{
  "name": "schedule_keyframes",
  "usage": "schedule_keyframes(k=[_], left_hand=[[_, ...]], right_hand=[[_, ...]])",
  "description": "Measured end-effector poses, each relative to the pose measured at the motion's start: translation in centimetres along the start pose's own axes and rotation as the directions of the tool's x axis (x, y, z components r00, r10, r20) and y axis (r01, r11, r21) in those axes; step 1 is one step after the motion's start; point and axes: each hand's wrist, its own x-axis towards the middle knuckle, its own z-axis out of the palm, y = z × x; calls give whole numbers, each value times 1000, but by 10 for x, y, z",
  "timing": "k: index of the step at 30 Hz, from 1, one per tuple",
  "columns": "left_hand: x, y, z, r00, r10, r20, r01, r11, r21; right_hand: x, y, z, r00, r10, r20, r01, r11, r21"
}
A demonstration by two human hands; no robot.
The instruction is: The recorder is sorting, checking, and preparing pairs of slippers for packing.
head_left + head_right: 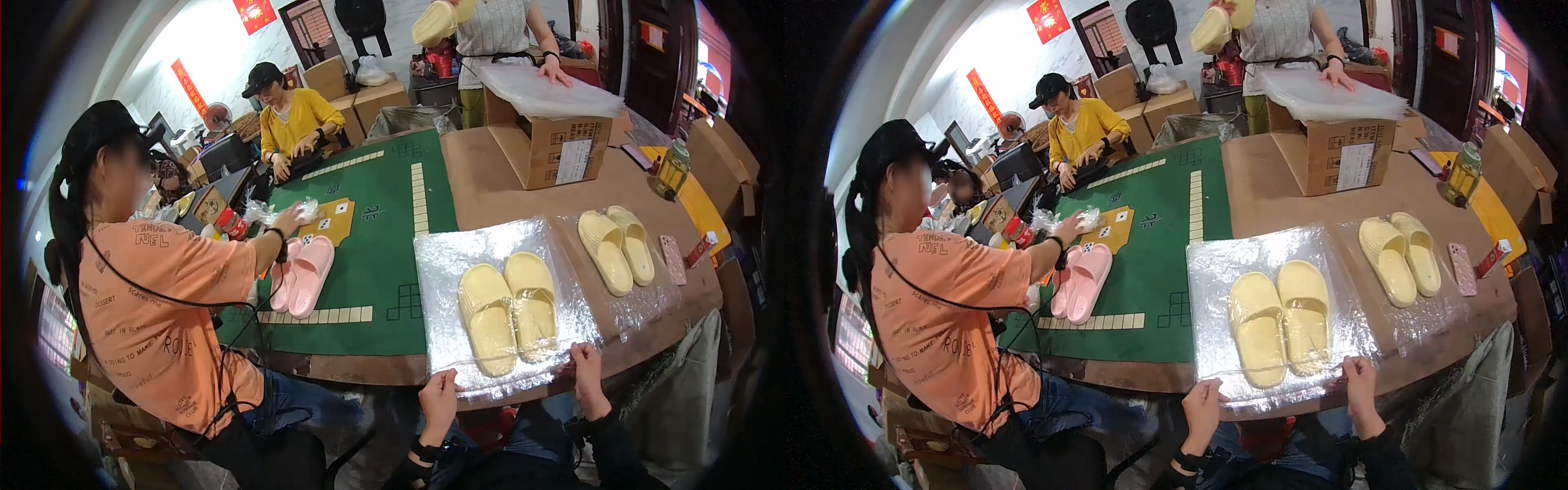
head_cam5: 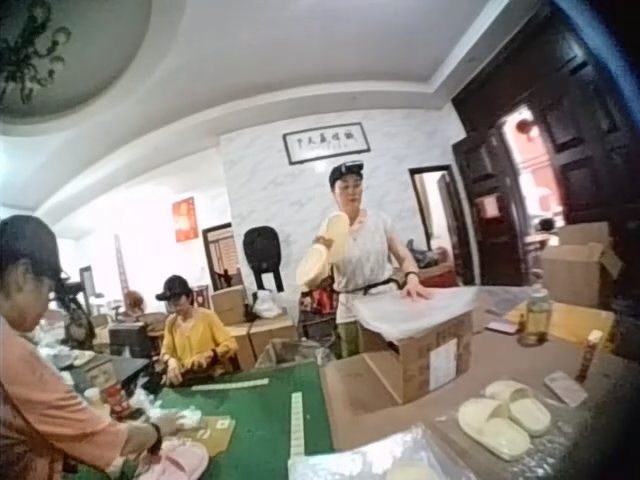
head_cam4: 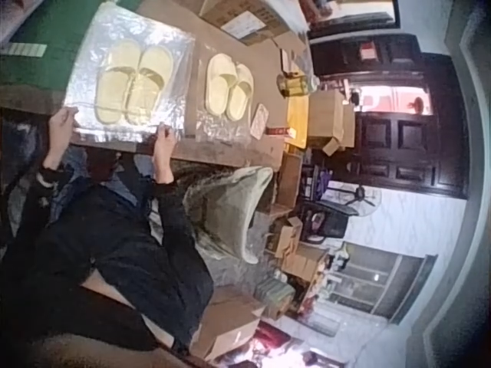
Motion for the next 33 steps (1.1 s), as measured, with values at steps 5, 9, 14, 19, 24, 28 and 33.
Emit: schedule_keyframes(k=[5,9,14,19,24,28,33], left_hand=[[-3,1,5,993,28,-115,-35,997,-67],[-4,7,3,994,-46,-98,44,999,-23],[-8,10,3,994,-105,-35,96,976,-197],[-9,-4,4,998,-39,-54,18,940,-341],[-10,-8,-2,999,14,29,-9,987,-159],[-5,-13,3,996,-47,71,63,970,-233],[-2,-10,5,994,-79,82,92,982,-167]], right_hand=[[0,-3,6,997,-73,-30,71,994,-78],[-4,-3,10,995,-96,-34,93,993,-77],[1,6,8,997,-63,-53,60,997,-56],[3,5,4,997,-47,-66,44,998,-49],[2,6,6,995,-34,-90,27,996,-80],[4,6,10,988,-134,-75,115,969,-218],[6,12,12,984,-173,-31,163,965,-206]])
